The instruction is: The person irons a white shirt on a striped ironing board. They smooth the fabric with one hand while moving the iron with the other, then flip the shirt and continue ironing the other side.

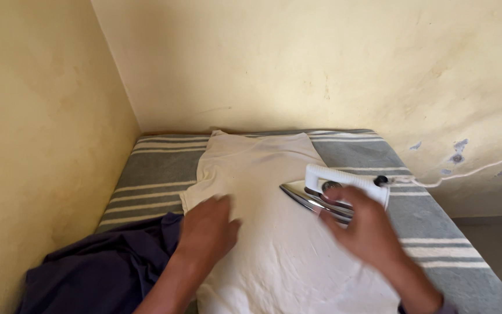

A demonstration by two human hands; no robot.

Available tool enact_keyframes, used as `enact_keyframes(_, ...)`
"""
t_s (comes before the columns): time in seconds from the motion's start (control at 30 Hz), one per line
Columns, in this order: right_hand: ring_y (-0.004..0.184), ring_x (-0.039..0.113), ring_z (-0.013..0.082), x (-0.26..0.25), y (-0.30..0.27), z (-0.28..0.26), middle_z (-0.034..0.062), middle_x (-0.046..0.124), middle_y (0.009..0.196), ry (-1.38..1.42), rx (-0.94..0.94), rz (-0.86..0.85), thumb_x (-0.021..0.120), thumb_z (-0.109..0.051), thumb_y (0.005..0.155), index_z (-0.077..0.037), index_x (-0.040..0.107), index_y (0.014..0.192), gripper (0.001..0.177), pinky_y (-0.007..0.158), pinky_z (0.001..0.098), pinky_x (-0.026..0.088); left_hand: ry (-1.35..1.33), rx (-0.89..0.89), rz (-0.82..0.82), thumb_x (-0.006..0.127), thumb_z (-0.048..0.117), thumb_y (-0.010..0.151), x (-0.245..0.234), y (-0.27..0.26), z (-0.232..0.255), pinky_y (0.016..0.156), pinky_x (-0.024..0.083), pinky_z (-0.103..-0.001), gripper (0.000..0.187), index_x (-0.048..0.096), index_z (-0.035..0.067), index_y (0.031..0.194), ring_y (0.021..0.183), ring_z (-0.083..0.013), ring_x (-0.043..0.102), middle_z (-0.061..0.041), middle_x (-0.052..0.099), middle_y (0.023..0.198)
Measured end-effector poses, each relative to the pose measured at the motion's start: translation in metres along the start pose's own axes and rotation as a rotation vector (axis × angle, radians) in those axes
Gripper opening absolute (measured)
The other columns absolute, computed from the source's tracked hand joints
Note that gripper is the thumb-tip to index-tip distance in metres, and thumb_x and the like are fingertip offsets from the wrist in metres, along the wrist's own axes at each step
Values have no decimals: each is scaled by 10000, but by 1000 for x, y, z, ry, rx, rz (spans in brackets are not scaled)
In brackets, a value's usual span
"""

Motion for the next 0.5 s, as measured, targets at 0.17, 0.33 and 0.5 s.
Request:
enact_keyframes(0.17,956,672,433,4,60,2,220,711,1016,-355,-138,109,799,-225,796,-3,698,1121,406,810,487,528,-83,163,78,709,329,863,32,50,10,1043,405,-494,484,603,81,1265,1254,-345,545,-147,614,1304)
enact_keyframes(0.33,820,693,373,59,76,45,159,719,876,-557,25,-75,712,-395,880,-58,706,1080,392,743,493,506,-42,0,-25,584,476,945,77,67,-23,1204,93,-556,673,445,80,1471,1489,-378,208,-189,313,1587)
enact_keyframes(0.5,682,698,291,73,74,49,87,716,750,-744,4,-40,661,-444,896,-97,724,887,353,646,444,483,-25,-47,-128,534,510,961,84,70,-25,1221,67,-564,690,428,79,1488,1518,-383,154,-197,264,1616)
Point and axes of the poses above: each hand's wrist, its own y-axis towards the middle knuckle, its own x-axis out of the palm, z = x × y, the point moved 10 cm from there along y, towards the middle knuckle
